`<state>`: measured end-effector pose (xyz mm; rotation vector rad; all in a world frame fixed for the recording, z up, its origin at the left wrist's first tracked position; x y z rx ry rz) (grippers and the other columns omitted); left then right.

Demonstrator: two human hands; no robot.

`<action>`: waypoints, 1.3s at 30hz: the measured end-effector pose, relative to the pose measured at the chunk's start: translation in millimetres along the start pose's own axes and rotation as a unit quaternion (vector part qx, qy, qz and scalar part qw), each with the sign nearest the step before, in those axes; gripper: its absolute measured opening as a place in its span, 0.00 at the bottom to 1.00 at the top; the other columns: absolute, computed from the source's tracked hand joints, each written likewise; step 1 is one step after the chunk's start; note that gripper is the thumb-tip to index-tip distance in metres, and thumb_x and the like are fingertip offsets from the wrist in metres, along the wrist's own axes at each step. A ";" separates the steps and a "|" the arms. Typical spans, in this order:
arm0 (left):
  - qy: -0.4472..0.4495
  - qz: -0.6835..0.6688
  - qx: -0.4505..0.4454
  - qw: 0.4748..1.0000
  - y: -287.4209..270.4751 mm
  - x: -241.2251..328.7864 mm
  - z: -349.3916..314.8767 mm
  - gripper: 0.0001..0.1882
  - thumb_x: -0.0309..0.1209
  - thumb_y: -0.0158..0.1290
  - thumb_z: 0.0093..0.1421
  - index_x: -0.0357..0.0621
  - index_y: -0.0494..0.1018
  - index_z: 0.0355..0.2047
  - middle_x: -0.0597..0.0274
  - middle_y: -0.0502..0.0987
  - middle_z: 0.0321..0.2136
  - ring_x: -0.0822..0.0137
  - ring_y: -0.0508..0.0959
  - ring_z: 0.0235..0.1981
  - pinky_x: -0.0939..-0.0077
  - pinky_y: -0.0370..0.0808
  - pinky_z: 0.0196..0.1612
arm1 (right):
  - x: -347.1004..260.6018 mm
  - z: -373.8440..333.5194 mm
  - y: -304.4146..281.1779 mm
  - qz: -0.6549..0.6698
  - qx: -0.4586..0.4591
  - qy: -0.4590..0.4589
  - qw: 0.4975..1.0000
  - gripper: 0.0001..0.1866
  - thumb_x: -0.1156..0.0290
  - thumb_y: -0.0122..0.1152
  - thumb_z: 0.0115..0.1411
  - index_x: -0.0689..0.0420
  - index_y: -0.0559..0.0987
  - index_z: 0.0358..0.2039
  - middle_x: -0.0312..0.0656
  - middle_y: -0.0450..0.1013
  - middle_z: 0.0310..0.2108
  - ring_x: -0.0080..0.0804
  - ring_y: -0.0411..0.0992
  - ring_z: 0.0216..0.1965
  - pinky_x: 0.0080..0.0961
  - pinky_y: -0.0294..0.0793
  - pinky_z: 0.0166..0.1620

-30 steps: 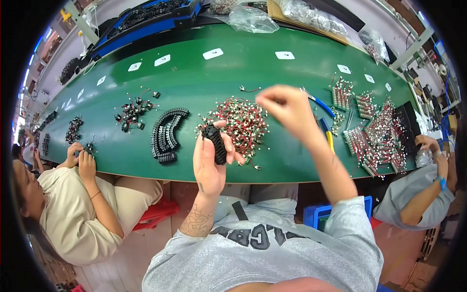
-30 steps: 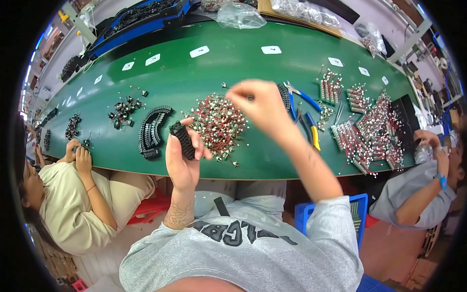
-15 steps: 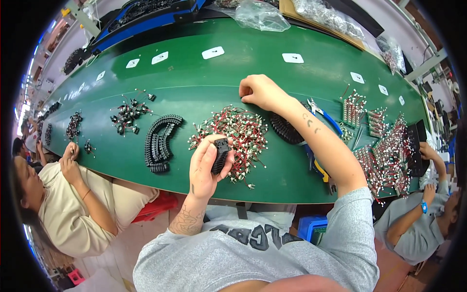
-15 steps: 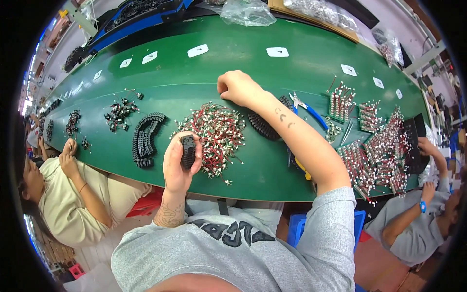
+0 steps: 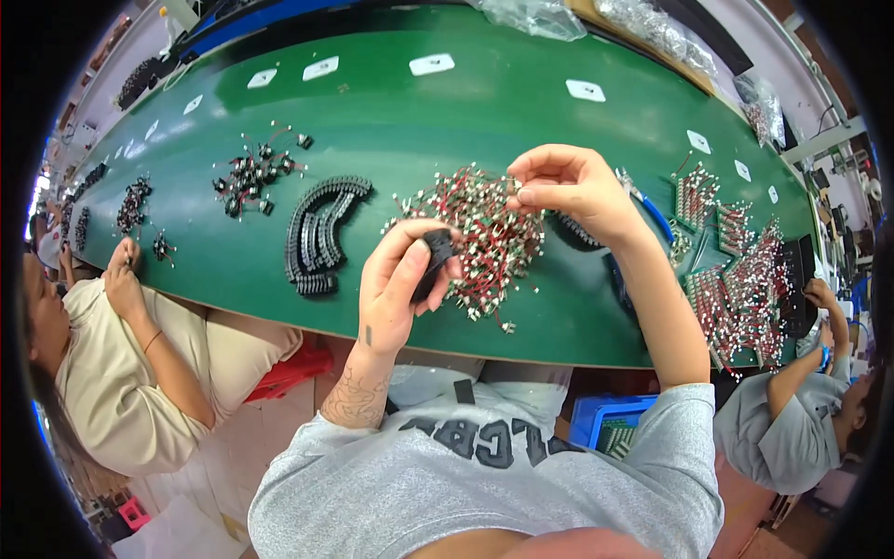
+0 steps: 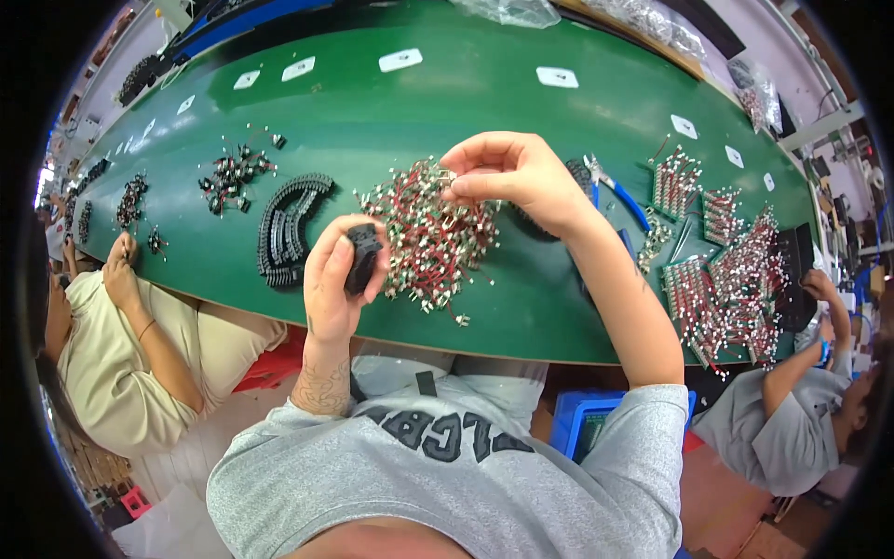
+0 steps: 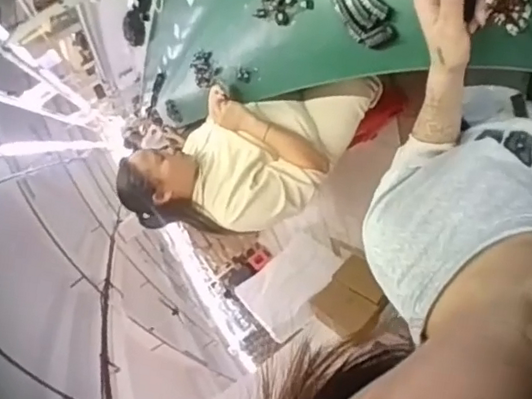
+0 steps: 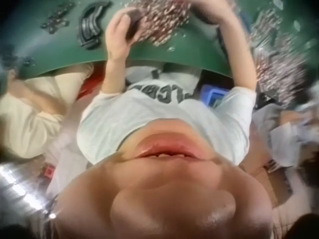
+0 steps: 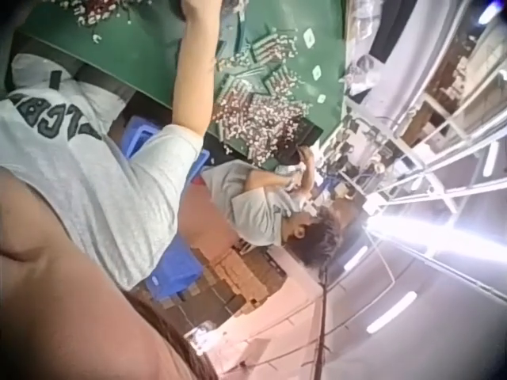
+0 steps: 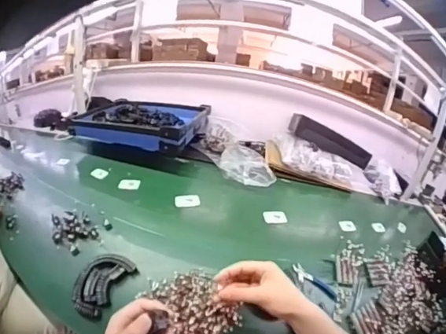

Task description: The person assembles small electronic components into plastic housings by hand at a work table.

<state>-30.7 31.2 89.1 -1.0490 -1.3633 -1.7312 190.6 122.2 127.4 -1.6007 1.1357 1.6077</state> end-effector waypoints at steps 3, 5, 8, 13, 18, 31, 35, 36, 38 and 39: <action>-0.014 0.012 0.003 1.000 -16.3 -1.9 -3.3 0.16 0.35 0.44 0.65 0.38 0.68 0.48 0.58 0.76 0.28 0.78 0.66 0.17 0.91 0.57 0.17 | 11.1 -3.3 26.3 -0.042 0.005 -0.032 0.999 0.13 0.84 0.64 0.49 0.64 0.79 0.37 0.41 0.77 0.31 0.25 0.75 0.29 0.14 0.74 0.34; -0.018 0.025 0.002 1.000 -25.6 -6.1 -1.9 0.15 0.34 0.45 0.65 0.39 0.68 0.48 0.59 0.76 0.28 0.79 0.67 0.18 0.92 0.57 0.18 | 16.6 -0.8 39.2 -0.089 0.007 -0.073 0.993 0.13 0.85 0.64 0.48 0.64 0.80 0.37 0.42 0.77 0.32 0.25 0.75 0.29 0.14 0.74 0.34; -0.007 0.034 0.006 0.999 -38.6 -12.0 -0.8 0.15 0.33 0.46 0.64 0.39 0.68 0.49 0.59 0.76 0.29 0.79 0.67 0.19 0.91 0.58 0.19 | 21.2 3.4 58.0 -0.161 0.026 -0.125 0.979 0.12 0.86 0.65 0.47 0.64 0.81 0.35 0.42 0.78 0.33 0.24 0.75 0.29 0.13 0.74 0.33; 0.003 0.040 0.002 0.999 -55.8 -15.7 0.7 0.15 0.31 0.47 0.64 0.39 0.68 0.49 0.61 0.76 0.30 0.79 0.67 0.22 0.90 0.61 0.22 | 29.8 8.8 84.1 -0.212 0.053 -0.188 0.958 0.12 0.84 0.65 0.47 0.62 0.83 0.35 0.40 0.78 0.31 0.21 0.73 0.27 0.13 0.73 0.31; 0.003 0.035 -0.009 0.999 -68.5 -15.7 4.2 0.15 0.30 0.48 0.63 0.39 0.67 0.49 0.61 0.75 0.32 0.78 0.68 0.24 0.89 0.64 0.26 | 36.5 21.2 87.1 -0.258 0.039 -0.256 0.931 0.13 0.82 0.66 0.47 0.60 0.83 0.36 0.38 0.78 0.29 0.20 0.71 0.25 0.14 0.71 0.29; -0.016 0.032 -0.023 0.999 -71.1 -26.7 8.4 0.14 0.27 0.48 0.63 0.38 0.67 0.48 0.62 0.73 0.33 0.76 0.70 0.25 0.86 0.69 0.31 | 47.4 21.8 81.8 -0.474 0.037 -0.392 0.788 0.11 0.78 0.68 0.45 0.59 0.81 0.32 0.38 0.76 0.28 0.28 0.72 0.24 0.19 0.71 0.28; -0.016 0.022 -0.011 1.000 -65.5 -27.6 7.3 0.14 0.27 0.48 0.62 0.38 0.67 0.48 0.62 0.72 0.32 0.77 0.70 0.25 0.86 0.69 0.31 | 47.5 17.0 72.8 -0.428 0.041 -0.376 0.821 0.10 0.77 0.69 0.45 0.58 0.81 0.30 0.38 0.76 0.28 0.29 0.71 0.25 0.20 0.72 0.29; -0.017 0.022 -0.012 1.000 -64.6 -28.5 7.4 0.14 0.27 0.48 0.62 0.38 0.67 0.48 0.62 0.72 0.32 0.77 0.70 0.25 0.86 0.69 0.31 | 48.0 16.6 72.0 -0.428 0.042 -0.375 0.821 0.10 0.77 0.69 0.45 0.58 0.81 0.30 0.38 0.76 0.28 0.29 0.71 0.25 0.20 0.72 0.29; -0.025 0.023 -0.018 0.999 -63.7 -30.2 7.7 0.14 0.27 0.48 0.62 0.38 0.67 0.48 0.63 0.73 0.32 0.77 0.69 0.25 0.86 0.69 0.31 | 49.9 16.7 72.0 -0.426 0.025 -0.370 0.825 0.10 0.77 0.69 0.45 0.58 0.81 0.30 0.38 0.76 0.28 0.28 0.71 0.25 0.20 0.72 0.29; -0.029 0.023 -0.022 0.999 -63.2 -31.1 7.9 0.14 0.27 0.48 0.62 0.38 0.67 0.48 0.63 0.73 0.32 0.77 0.69 0.25 0.86 0.69 0.31 | 50.9 16.7 71.9 -0.425 0.016 -0.368 0.827 0.09 0.77 0.69 0.45 0.58 0.81 0.30 0.38 0.76 0.28 0.28 0.71 0.25 0.20 0.72 0.29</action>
Point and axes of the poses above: each hand's wrist, its own z-axis towards the middle knuckle, its own y-axis out of the palm, x = y × z, the point moved 1 cm from there along z, towards the middle knuckle
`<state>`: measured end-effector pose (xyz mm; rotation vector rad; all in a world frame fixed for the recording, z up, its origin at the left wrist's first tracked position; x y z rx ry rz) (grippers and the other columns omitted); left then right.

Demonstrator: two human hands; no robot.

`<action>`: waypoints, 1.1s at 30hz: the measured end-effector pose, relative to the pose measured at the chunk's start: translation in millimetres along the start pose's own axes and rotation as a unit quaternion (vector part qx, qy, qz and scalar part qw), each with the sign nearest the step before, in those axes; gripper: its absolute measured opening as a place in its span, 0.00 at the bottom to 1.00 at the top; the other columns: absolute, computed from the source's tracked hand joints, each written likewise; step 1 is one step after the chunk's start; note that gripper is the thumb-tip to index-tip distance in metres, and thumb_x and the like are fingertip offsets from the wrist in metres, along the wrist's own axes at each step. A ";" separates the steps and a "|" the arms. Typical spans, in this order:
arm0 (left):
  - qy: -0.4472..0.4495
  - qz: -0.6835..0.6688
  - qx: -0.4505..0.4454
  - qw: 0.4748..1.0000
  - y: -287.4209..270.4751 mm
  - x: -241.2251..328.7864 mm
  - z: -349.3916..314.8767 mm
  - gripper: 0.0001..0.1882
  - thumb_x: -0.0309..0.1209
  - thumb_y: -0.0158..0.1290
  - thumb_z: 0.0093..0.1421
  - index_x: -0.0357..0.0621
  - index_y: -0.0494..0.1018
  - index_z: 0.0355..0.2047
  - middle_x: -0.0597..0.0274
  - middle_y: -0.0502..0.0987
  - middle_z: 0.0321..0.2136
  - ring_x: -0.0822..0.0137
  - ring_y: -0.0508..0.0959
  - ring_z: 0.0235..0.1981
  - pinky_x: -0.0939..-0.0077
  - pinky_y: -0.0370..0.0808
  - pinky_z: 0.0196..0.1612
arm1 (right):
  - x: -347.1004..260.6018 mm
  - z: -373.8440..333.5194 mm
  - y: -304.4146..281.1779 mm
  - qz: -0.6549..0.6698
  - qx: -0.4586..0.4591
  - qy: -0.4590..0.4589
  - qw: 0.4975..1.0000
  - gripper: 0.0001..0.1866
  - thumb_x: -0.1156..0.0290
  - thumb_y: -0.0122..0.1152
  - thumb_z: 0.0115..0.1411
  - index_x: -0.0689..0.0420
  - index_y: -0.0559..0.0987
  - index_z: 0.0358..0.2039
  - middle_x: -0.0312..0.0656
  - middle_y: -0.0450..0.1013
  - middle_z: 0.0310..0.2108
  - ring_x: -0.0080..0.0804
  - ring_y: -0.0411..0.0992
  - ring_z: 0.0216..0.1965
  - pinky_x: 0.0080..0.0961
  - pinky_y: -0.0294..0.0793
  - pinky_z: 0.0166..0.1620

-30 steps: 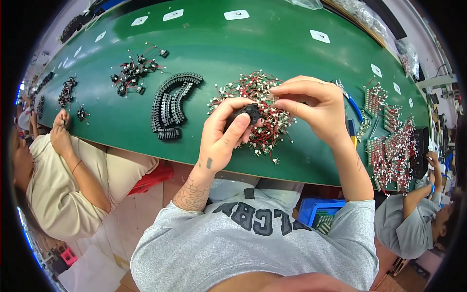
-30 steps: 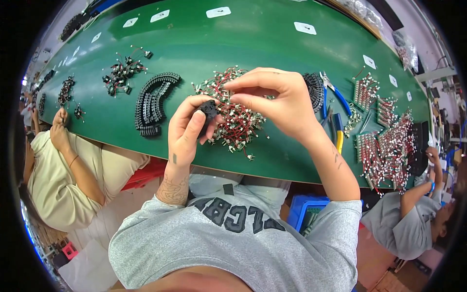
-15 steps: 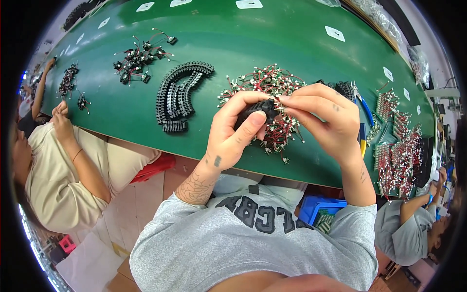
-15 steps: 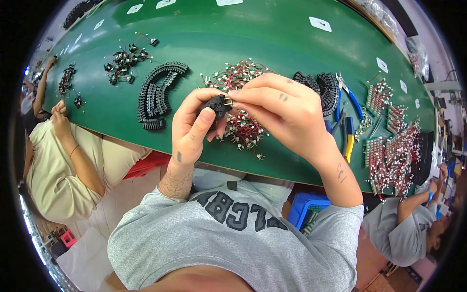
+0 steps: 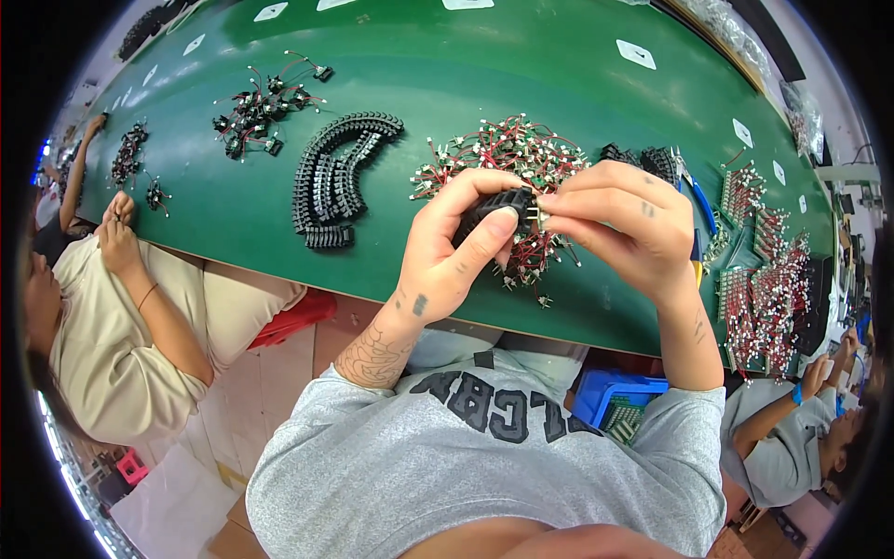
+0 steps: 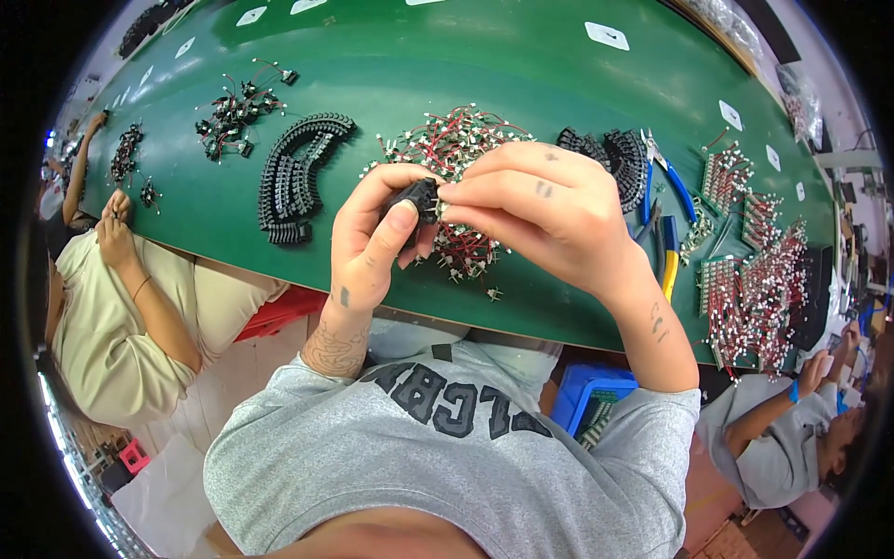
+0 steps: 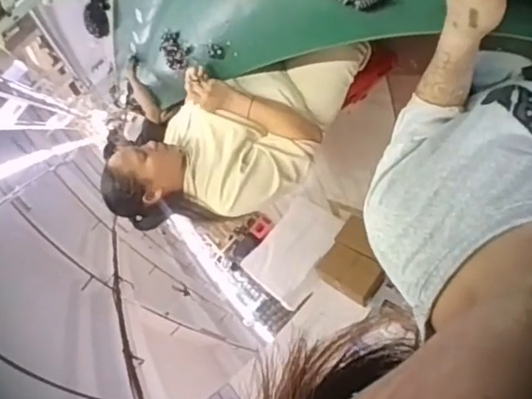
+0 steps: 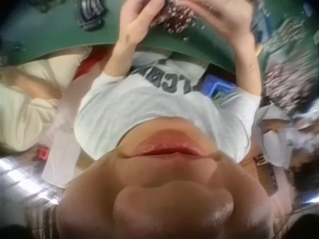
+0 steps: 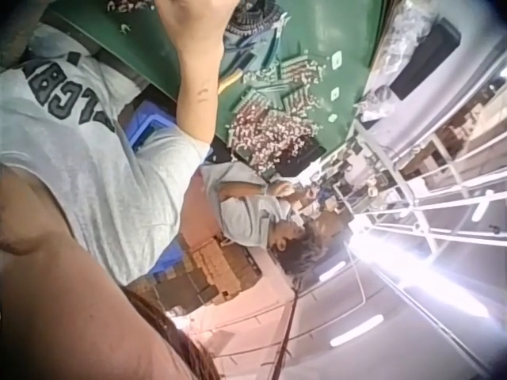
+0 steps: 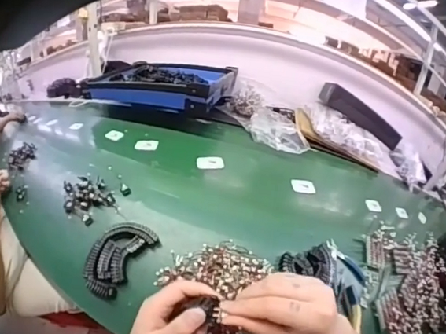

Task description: The person assembles small electronic components into plastic housings by hand at a work table.

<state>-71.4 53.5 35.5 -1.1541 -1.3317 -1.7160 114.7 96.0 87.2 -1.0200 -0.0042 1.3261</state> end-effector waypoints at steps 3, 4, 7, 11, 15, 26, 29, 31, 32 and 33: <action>-0.005 0.001 -0.004 1.000 3.1 -1.5 0.5 0.14 0.27 0.48 0.62 0.38 0.67 0.48 0.63 0.73 0.32 0.77 0.69 0.25 0.86 0.68 0.30 | 1.7 -2.9 -1.3 0.000 -0.004 -0.008 1.000 0.09 0.77 0.70 0.44 0.58 0.81 0.30 0.38 0.76 0.28 0.28 0.71 0.25 0.20 0.72 0.29; -0.006 0.001 -0.004 1.000 4.2 -1.8 0.6 0.15 0.27 0.48 0.61 0.38 0.67 0.48 0.63 0.73 0.32 0.77 0.69 0.25 0.86 0.68 0.30 | 2.1 -4.0 -1.9 -0.004 -0.001 -0.015 1.000 0.09 0.77 0.70 0.44 0.58 0.81 0.29 0.38 0.76 0.28 0.28 0.71 0.25 0.20 0.72 0.29; -0.008 0.002 -0.004 1.000 6.7 -2.7 0.8 0.15 0.27 0.48 0.61 0.39 0.67 0.48 0.63 0.73 0.31 0.77 0.69 0.25 0.87 0.67 0.30 | 3.6 -6.0 -4.3 -0.014 0.007 -0.029 0.999 0.09 0.77 0.70 0.44 0.58 0.81 0.29 0.37 0.76 0.28 0.27 0.71 0.25 0.20 0.71 0.29; -0.013 0.010 -0.004 1.000 8.3 -4.4 0.2 0.15 0.27 0.48 0.61 0.39 0.68 0.48 0.64 0.73 0.31 0.78 0.68 0.24 0.88 0.66 0.29 | 6.4 -8.1 -7.1 -0.004 0.000 -0.030 1.000 0.10 0.77 0.70 0.44 0.58 0.81 0.29 0.38 0.75 0.27 0.27 0.71 0.25 0.20 0.71 0.29; 0.018 0.045 0.022 0.999 15.1 -5.2 -1.2 0.14 0.28 0.45 0.61 0.37 0.68 0.46 0.62 0.74 0.29 0.79 0.66 0.20 0.91 0.60 0.21 | 0.5 -8.1 -9.3 -0.015 -0.008 -0.028 0.999 0.09 0.77 0.69 0.45 0.58 0.80 0.29 0.38 0.75 0.27 0.28 0.71 0.25 0.20 0.71 0.29; 0.017 0.092 0.018 0.995 17.6 -5.8 -10.9 0.13 0.27 0.51 0.60 0.39 0.71 0.46 0.65 0.75 0.34 0.76 0.70 0.28 0.85 0.67 0.33 | -7.0 -11.0 -16.5 -0.013 -0.037 -0.040 0.998 0.08 0.79 0.69 0.45 0.60 0.80 0.28 0.40 0.74 0.26 0.29 0.69 0.24 0.21 0.69 0.27; 0.018 0.106 0.017 0.994 18.3 -2.3 -14.9 0.14 0.27 0.51 0.60 0.38 0.71 0.46 0.65 0.75 0.34 0.76 0.70 0.29 0.85 0.68 0.34 | -13.4 -10.9 -17.5 -0.034 -0.042 -0.052 0.997 0.08 0.79 0.68 0.45 0.60 0.80 0.28 0.39 0.74 0.27 0.30 0.69 0.24 0.22 0.70 0.28; 0.019 0.119 0.018 0.993 17.9 0.3 -17.5 0.14 0.27 0.52 0.59 0.38 0.72 0.46 0.65 0.76 0.35 0.75 0.71 0.30 0.84 0.68 0.35 | -17.8 -10.0 -17.1 -0.055 -0.049 -0.063 0.995 0.08 0.78 0.68 0.45 0.60 0.79 0.29 0.39 0.74 0.27 0.30 0.69 0.24 0.22 0.70 0.29; 0.020 0.119 0.018 0.993 17.0 1.8 -19.1 0.14 0.27 0.52 0.59 0.38 0.72 0.46 0.65 0.76 0.35 0.75 0.71 0.30 0.84 0.68 0.35 | -20.4 -9.2 -16.2 -0.055 -0.049 -0.063 0.995 0.08 0.78 0.68 0.45 0.60 0.79 0.29 0.39 0.74 0.27 0.30 0.69 0.24 0.22 0.70 0.29; 0.020 0.115 0.018 0.993 15.7 3.8 -20.9 0.14 0.27 0.52 0.60 0.38 0.72 0.46 0.65 0.76 0.34 0.75 0.71 0.30 0.84 0.68 0.35 | -23.8 -8.0 -14.6 -0.069 -0.048 -0.076 0.994 0.08 0.78 0.68 0.46 0.60 0.79 0.29 0.39 0.74 0.27 0.30 0.69 0.25 0.22 0.70 0.29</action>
Point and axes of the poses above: each hand's wrist, its own z-axis towards the middle knuckle, its own y-axis out of the palm, x = y × z, the point moved 1 cm from there along z, towards the middle knuckle
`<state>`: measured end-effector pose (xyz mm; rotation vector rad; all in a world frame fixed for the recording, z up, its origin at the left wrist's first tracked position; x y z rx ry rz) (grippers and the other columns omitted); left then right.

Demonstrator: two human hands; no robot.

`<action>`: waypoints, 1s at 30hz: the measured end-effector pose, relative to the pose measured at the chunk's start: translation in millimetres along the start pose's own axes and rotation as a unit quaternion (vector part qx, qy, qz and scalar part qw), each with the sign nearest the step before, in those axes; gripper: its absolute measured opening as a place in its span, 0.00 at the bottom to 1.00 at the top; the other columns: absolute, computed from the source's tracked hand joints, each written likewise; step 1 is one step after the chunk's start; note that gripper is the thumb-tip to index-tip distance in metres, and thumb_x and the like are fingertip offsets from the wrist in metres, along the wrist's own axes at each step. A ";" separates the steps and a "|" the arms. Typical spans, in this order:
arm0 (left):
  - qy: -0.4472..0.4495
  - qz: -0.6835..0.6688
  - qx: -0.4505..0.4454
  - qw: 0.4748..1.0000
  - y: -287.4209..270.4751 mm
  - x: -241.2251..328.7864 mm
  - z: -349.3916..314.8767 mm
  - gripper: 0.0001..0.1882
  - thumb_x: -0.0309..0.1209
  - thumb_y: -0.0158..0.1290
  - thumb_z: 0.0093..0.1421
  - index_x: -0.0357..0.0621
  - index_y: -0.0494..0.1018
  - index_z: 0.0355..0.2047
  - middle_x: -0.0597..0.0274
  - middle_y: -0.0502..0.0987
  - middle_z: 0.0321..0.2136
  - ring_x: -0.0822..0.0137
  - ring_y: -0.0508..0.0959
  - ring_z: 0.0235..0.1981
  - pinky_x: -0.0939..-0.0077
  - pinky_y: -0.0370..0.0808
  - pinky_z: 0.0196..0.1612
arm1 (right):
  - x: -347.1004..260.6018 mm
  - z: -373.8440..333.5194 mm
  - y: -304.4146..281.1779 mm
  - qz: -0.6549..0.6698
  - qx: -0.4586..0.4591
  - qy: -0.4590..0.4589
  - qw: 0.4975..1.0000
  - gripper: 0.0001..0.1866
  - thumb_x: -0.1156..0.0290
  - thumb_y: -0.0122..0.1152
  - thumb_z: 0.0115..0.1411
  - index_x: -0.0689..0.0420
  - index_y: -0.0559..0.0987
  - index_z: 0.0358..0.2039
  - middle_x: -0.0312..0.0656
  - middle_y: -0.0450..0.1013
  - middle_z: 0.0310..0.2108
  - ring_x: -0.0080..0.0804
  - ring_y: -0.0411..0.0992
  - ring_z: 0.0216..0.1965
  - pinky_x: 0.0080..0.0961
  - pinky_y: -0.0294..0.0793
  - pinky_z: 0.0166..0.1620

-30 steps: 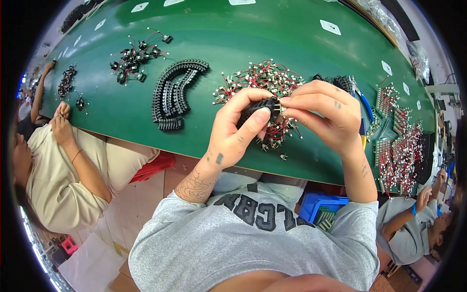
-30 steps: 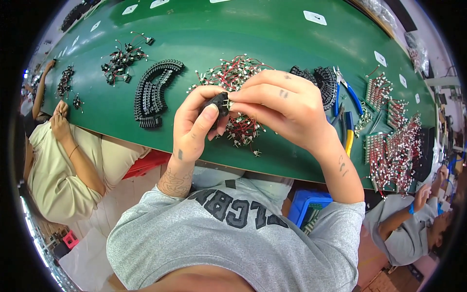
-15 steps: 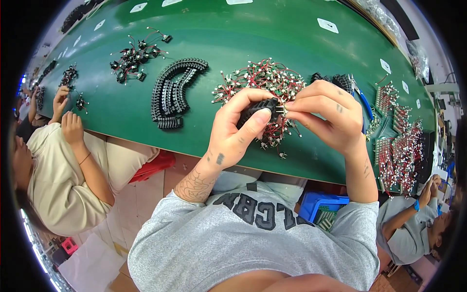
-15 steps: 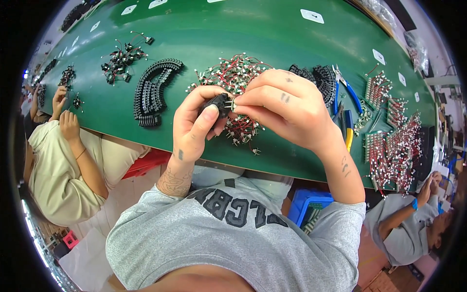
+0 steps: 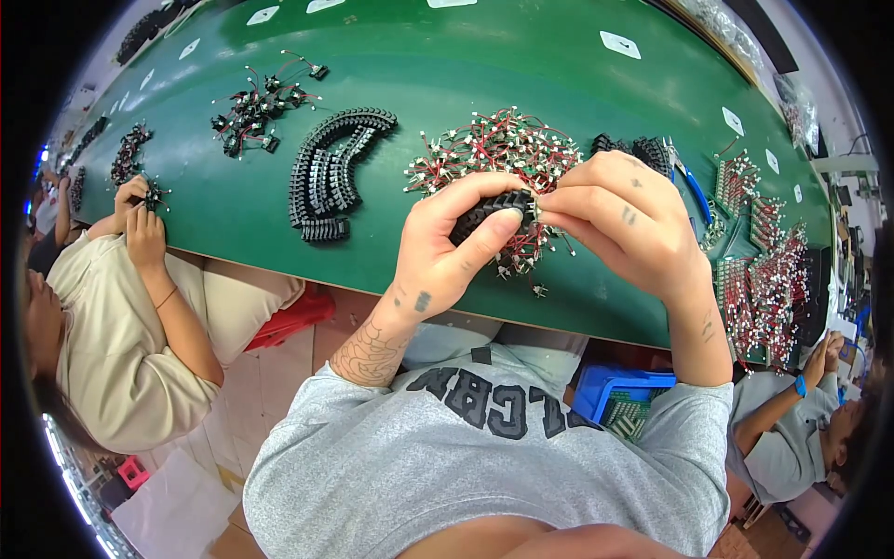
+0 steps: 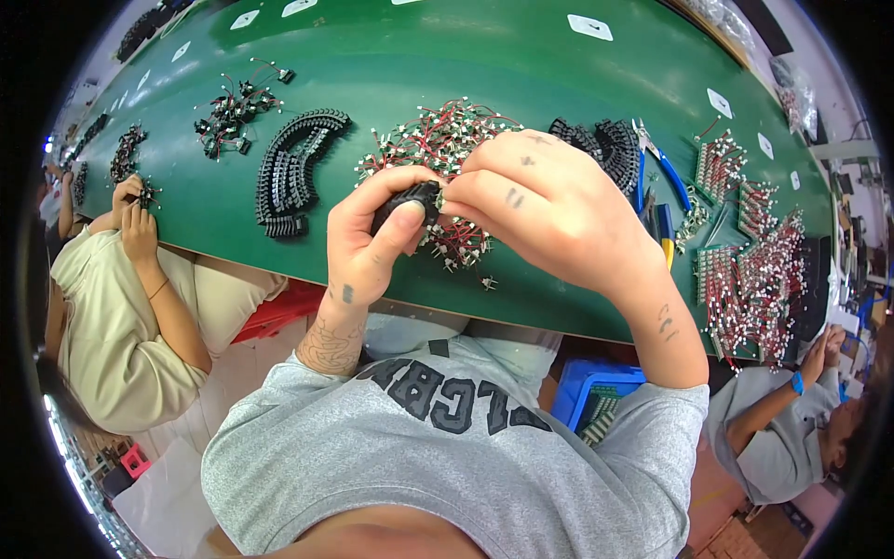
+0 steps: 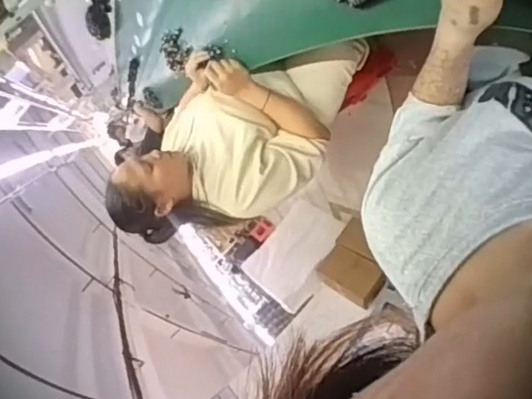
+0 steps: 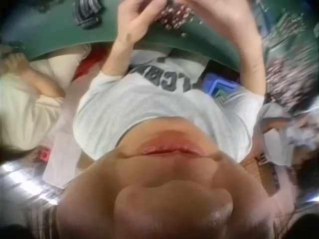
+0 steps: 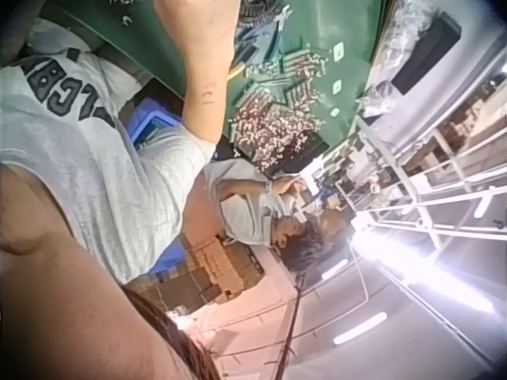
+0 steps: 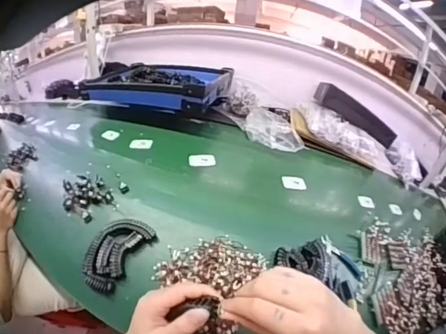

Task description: The person assembles small electronic components into plastic housings by hand at a work table.

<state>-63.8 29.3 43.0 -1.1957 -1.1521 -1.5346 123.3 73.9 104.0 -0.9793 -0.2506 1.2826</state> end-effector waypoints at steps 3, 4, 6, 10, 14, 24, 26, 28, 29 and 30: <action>0.002 -0.013 0.002 1.000 -5.1 3.9 -4.3 0.15 0.28 0.52 0.60 0.38 0.72 0.47 0.64 0.76 0.34 0.75 0.71 0.31 0.84 0.68 0.36 | -8.5 6.2 3.3 -0.045 0.002 -0.034 0.998 0.09 0.78 0.67 0.47 0.60 0.78 0.30 0.40 0.73 0.29 0.31 0.70 0.26 0.24 0.71 0.31; 0.002 -0.012 0.003 1.000 -6.8 3.3 -5.6 0.15 0.28 0.52 0.60 0.38 0.72 0.47 0.64 0.76 0.34 0.75 0.71 0.31 0.84 0.68 0.36 | -9.8 7.9 4.7 -0.045 0.002 -0.035 0.998 0.09 0.78 0.67 0.47 0.60 0.78 0.30 0.40 0.73 0.29 0.31 0.70 0.26 0.24 0.71 0.31; -0.007 -0.015 0.000 1.000 -10.6 -1.4 -8.3 0.15 0.28 0.52 0.60 0.38 0.72 0.47 0.64 0.76 0.35 0.75 0.72 0.31 0.85 0.68 0.36 | -11.2 11.5 8.1 -0.039 -0.007 -0.028 0.999 0.08 0.78 0.67 0.47 0.60 0.78 0.30 0.40 0.73 0.29 0.32 0.70 0.26 0.24 0.71 0.32; -0.034 -0.038 0.001 0.999 -20.1 -4.5 -11.4 0.15 0.28 0.52 0.61 0.37 0.72 0.48 0.64 0.77 0.35 0.76 0.72 0.31 0.85 0.68 0.35 | -13.3 21.5 17.1 -0.040 -0.023 -0.029 0.999 0.08 0.77 0.66 0.49 0.60 0.77 0.30 0.39 0.73 0.30 0.33 0.70 0.27 0.26 0.72 0.34; -0.057 -0.070 0.020 0.996 -36.0 -1.6 -15.8 0.15 0.29 0.51 0.62 0.38 0.72 0.48 0.65 0.77 0.31 0.79 0.69 0.27 0.87 0.66 0.32 | -19.7 37.7 30.7 -0.061 -0.045 -0.062 0.995 0.07 0.78 0.64 0.49 0.60 0.77 0.30 0.39 0.73 0.31 0.33 0.70 0.28 0.26 0.72 0.35; -0.037 -0.073 0.126 0.989 -103.6 41.1 -30.7 0.13 0.30 0.48 0.64 0.38 0.71 0.46 0.65 0.76 0.27 0.81 0.65 0.22 0.90 0.61 0.25 | -8.3 140.5 77.7 0.266 -0.188 0.106 0.939 0.03 0.77 0.63 0.51 0.61 0.77 0.25 0.36 0.72 0.23 0.24 0.68 0.25 0.18 0.68 0.31; -0.045 -0.062 0.158 0.985 -116.8 39.7 -35.5 0.13 0.31 0.48 0.64 0.38 0.71 0.46 0.64 0.76 0.27 0.81 0.65 0.20 0.91 0.60 0.23 | 2.1 171.2 99.1 0.328 -0.227 0.154 0.904 0.03 0.76 0.60 0.53 0.61 0.79 0.25 0.34 0.72 0.21 0.19 0.67 0.23 0.15 0.66 0.27; -0.086 -0.106 0.169 0.976 -130.4 32.8 -35.7 0.13 0.32 0.48 0.65 0.39 0.71 0.46 0.62 0.76 0.27 0.81 0.62 0.18 0.92 0.55 0.19 | 20.8 198.1 128.9 0.333 -0.217 0.154 0.905 0.04 0.75 0.60 0.54 0.61 0.81 0.26 0.34 0.74 0.22 0.18 0.67 0.23 0.12 0.65 0.26; -0.076 -0.100 0.179 0.976 -134.7 31.3 -32.8 0.13 0.32 0.48 0.65 0.39 0.71 0.46 0.61 0.76 0.27 0.81 0.61 0.18 0.92 0.54 0.18 | 35.1 211.0 148.1 0.320 -0.185 0.144 0.918 0.05 0.73 0.61 0.55 0.62 0.82 0.27 0.35 0.75 0.22 0.18 0.68 0.23 0.13 0.66 0.26; -0.065 -0.095 0.187 0.976 -138.1 28.4 -28.3 0.13 0.32 0.48 0.65 0.39 0.71 0.46 0.61 0.76 0.28 0.81 0.61 0.17 0.92 0.53 0.18 | 49.2 221.3 164.0 0.303 -0.153 0.135 0.931 0.07 0.72 0.61 0.55 0.62 0.82 0.29 0.36 0.76 0.23 0.19 0.69 0.24 0.14 0.66 0.26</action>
Point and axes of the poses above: each hand's wrist, its own z-axis towards the middle knuckle, its own y-axis out of the palm, x = y × z, the point moved 1 cm from there along z, towards the middle knuckle
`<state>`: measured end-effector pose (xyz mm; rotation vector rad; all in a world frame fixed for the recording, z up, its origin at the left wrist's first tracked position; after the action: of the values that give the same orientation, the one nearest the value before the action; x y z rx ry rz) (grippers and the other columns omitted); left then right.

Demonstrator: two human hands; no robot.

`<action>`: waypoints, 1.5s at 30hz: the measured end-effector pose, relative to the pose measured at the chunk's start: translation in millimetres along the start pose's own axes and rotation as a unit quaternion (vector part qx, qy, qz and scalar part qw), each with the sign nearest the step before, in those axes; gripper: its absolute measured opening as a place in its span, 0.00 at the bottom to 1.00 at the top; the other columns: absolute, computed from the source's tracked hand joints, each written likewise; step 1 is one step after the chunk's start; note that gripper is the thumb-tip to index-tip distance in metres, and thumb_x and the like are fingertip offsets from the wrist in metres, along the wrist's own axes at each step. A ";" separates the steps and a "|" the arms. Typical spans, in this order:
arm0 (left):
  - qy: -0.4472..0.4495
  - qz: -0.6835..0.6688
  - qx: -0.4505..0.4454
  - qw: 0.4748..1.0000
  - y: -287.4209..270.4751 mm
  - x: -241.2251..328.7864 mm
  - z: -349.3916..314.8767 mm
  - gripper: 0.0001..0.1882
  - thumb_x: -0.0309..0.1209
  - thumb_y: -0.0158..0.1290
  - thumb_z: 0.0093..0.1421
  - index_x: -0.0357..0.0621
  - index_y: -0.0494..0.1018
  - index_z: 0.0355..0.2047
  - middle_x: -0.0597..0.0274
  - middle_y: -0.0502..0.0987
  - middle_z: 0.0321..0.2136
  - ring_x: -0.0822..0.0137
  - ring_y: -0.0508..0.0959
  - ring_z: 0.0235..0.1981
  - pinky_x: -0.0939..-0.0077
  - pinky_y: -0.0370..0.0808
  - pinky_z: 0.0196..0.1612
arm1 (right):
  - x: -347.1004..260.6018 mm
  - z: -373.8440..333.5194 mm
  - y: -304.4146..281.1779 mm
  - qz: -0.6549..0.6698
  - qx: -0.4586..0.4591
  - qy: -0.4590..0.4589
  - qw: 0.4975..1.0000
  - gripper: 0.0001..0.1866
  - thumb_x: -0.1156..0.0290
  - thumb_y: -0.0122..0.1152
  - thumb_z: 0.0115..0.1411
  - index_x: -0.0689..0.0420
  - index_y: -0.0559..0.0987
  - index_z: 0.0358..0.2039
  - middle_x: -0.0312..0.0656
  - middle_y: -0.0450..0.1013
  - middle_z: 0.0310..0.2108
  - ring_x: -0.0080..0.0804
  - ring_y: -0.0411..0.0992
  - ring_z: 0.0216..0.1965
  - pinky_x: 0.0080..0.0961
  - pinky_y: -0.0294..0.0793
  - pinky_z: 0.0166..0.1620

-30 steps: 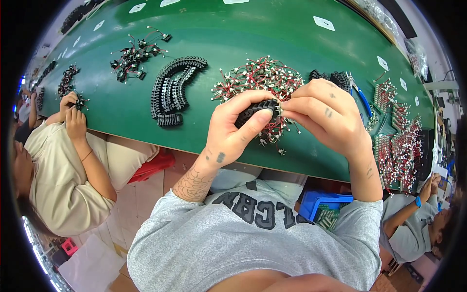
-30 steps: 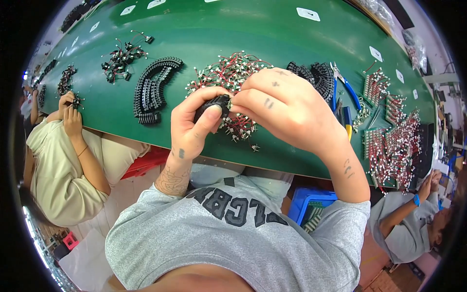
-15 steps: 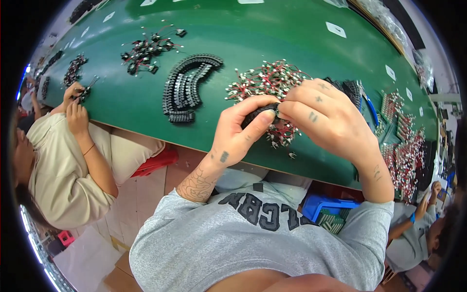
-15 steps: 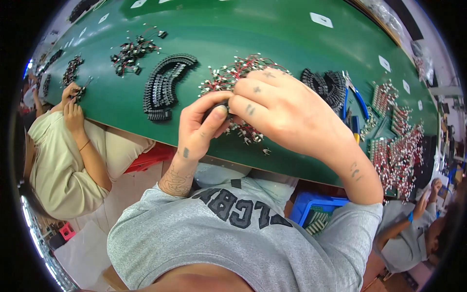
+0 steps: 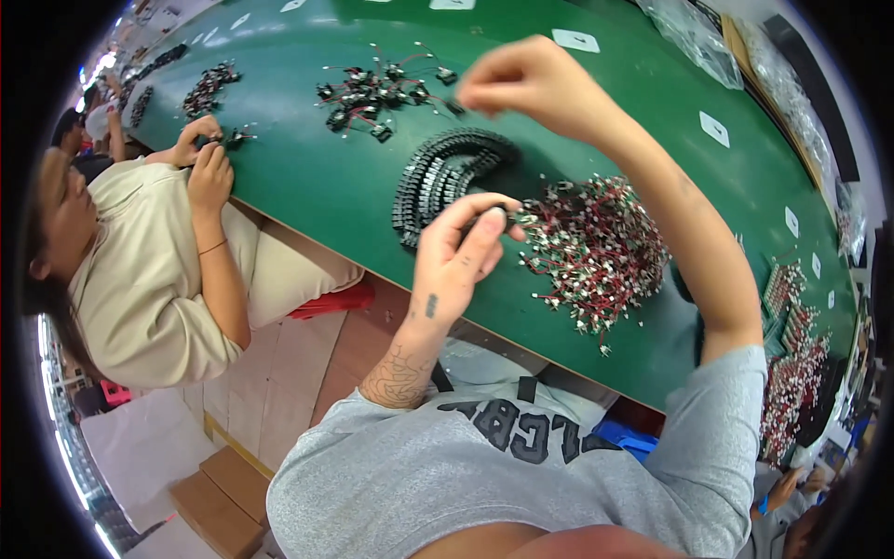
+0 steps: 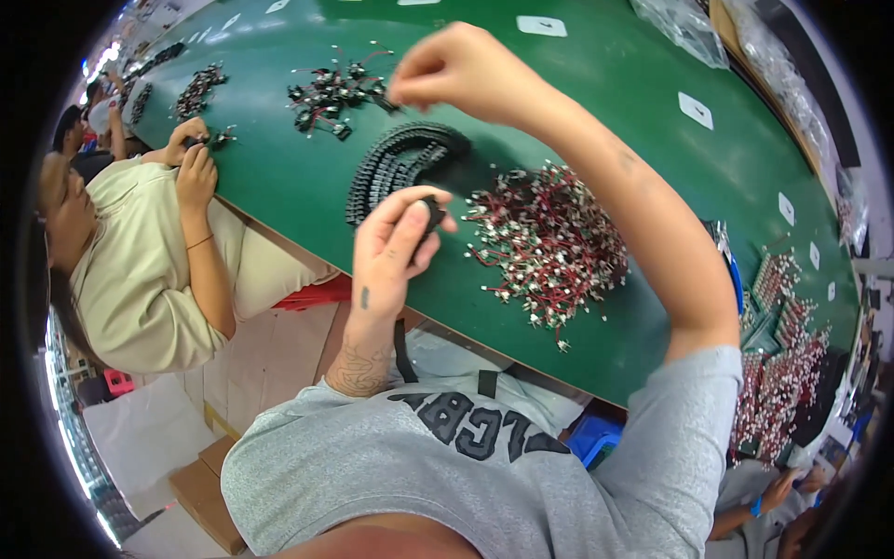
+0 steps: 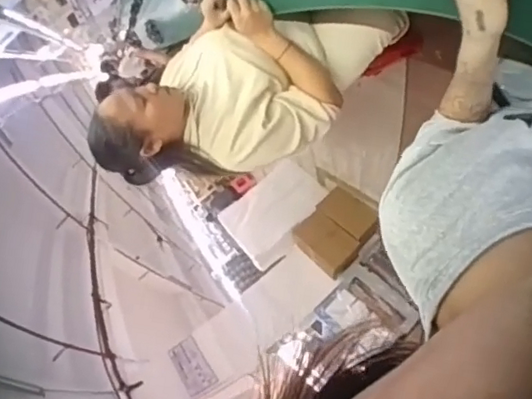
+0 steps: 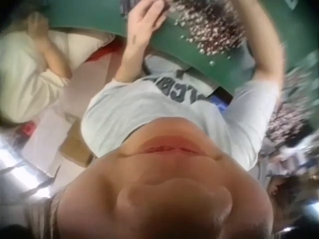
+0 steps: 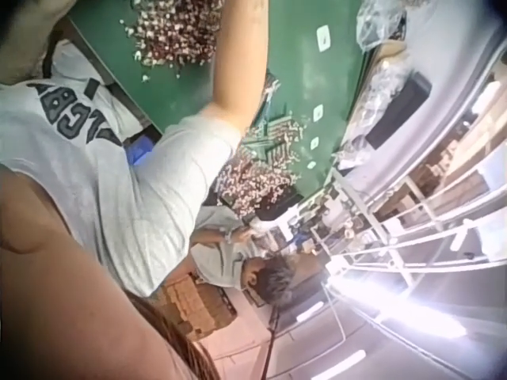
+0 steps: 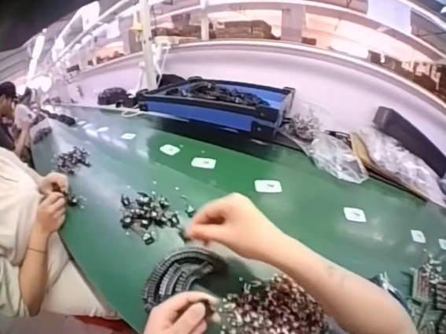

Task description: The person assembles small electronic components into plastic housings by hand at a work table.

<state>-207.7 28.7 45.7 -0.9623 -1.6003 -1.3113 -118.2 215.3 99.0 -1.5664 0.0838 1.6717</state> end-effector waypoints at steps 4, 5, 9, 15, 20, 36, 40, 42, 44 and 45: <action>0.011 0.014 0.013 1.000 -8.4 -14.1 16.6 0.13 0.31 0.47 0.64 0.39 0.71 0.46 0.60 0.76 0.28 0.82 0.61 0.17 0.92 0.53 0.18 | 44.7 26.6 4.4 -0.150 0.061 0.031 0.986 0.08 0.71 0.61 0.55 0.63 0.82 0.31 0.36 0.77 0.26 0.24 0.70 0.24 0.20 0.69 0.28; 0.014 0.012 0.007 1.000 -10.2 -18.7 20.6 0.13 0.31 0.46 0.65 0.38 0.71 0.46 0.59 0.76 0.28 0.81 0.61 0.17 0.92 0.52 0.17 | 58.1 20.5 1.5 -0.195 0.069 -0.008 0.978 0.08 0.73 0.61 0.54 0.64 0.81 0.32 0.37 0.77 0.26 0.27 0.70 0.24 0.22 0.70 0.29; 0.025 0.008 0.005 1.000 -24.9 -30.6 31.0 0.15 0.32 0.43 0.65 0.35 0.69 0.47 0.56 0.75 0.31 0.81 0.61 0.17 0.93 0.50 0.16 | 58.8 -15.9 -16.8 -0.217 -0.052 -0.071 0.972 0.09 0.80 0.60 0.49 0.62 0.81 0.33 0.38 0.76 0.28 0.32 0.71 0.26 0.26 0.71 0.32; -0.018 -0.053 -0.037 0.998 -18.5 -41.7 41.3 0.17 0.33 0.42 0.65 0.34 0.68 0.48 0.53 0.75 0.32 0.80 0.62 0.18 0.93 0.51 0.16 | 65.1 -68.2 -16.8 -0.274 -0.103 -0.060 0.954 0.13 0.82 0.61 0.46 0.62 0.80 0.36 0.40 0.75 0.31 0.31 0.72 0.30 0.24 0.72 0.35; -0.017 -0.047 -0.051 0.997 -10.8 -47.1 39.6 0.17 0.33 0.42 0.65 0.34 0.68 0.49 0.53 0.75 0.32 0.80 0.63 0.18 0.93 0.51 0.16 | 63.4 -87.1 -21.2 -0.269 -0.051 0.077 0.959 0.14 0.81 0.62 0.46 0.62 0.79 0.36 0.40 0.75 0.32 0.31 0.71 0.30 0.23 0.72 0.36; 0.009 -0.024 -0.040 0.999 11.1 -49.1 32.7 0.16 0.32 0.43 0.65 0.37 0.68 0.50 0.56 0.76 0.33 0.81 0.64 0.20 0.93 0.53 0.17 | 62.1 -105.9 -31.8 -0.123 0.021 0.113 0.986 0.07 0.78 0.64 0.49 0.63 0.81 0.31 0.37 0.76 0.29 0.26 0.71 0.30 0.20 0.70 0.36; 0.016 -0.013 -0.037 0.999 14.4 -49.8 34.7 0.17 0.32 0.43 0.65 0.35 0.67 0.51 0.54 0.75 0.34 0.80 0.65 0.20 0.93 0.54 0.17 | 43.1 -108.8 -31.7 -0.036 0.056 0.102 0.993 0.05 0.80 0.64 0.49 0.62 0.81 0.30 0.38 0.76 0.30 0.25 0.71 0.30 0.19 0.70 0.36; 0.029 -0.039 -0.034 0.998 16.4 -51.4 36.5 0.16 0.30 0.45 0.65 0.37 0.67 0.51 0.55 0.76 0.35 0.81 0.66 0.22 0.94 0.57 0.18 | 31.1 -109.0 -27.9 0.013 0.048 0.080 0.996 0.05 0.81 0.64 0.49 0.62 0.82 0.28 0.39 0.76 0.30 0.25 0.71 0.31 0.19 0.70 0.37; 0.035 -0.051 -0.031 0.998 17.6 -53.1 37.2 0.16 0.29 0.45 0.64 0.38 0.67 0.51 0.56 0.76 0.36 0.81 0.66 0.22 0.94 0.58 0.19 | 24.4 -111.2 -22.7 0.039 0.043 0.069 0.996 0.05 0.82 0.64 0.49 0.62 0.82 0.28 0.40 0.76 0.30 0.25 0.71 0.31 0.19 0.70 0.37; 0.045 -0.046 -0.034 0.997 18.3 -54.0 37.5 0.16 0.29 0.45 0.64 0.38 0.67 0.51 0.56 0.76 0.36 0.81 0.67 0.23 0.94 0.59 0.20 | 21.8 -112.8 -20.0 0.046 0.049 0.067 0.995 0.05 0.82 0.64 0.48 0.62 0.82 0.28 0.40 0.76 0.30 0.26 0.71 0.31 0.19 0.70 0.38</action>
<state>-176.3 65.7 -2.2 -0.8672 -1.5561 -1.4590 -13.6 176.7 64.6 -1.6192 0.3078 1.6049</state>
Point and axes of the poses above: each hand's wrist, its own z-axis towards the middle knuckle, its own y-axis out of the palm, x = y × z, the point moved 1 cm from there along z, towards the middle knuckle
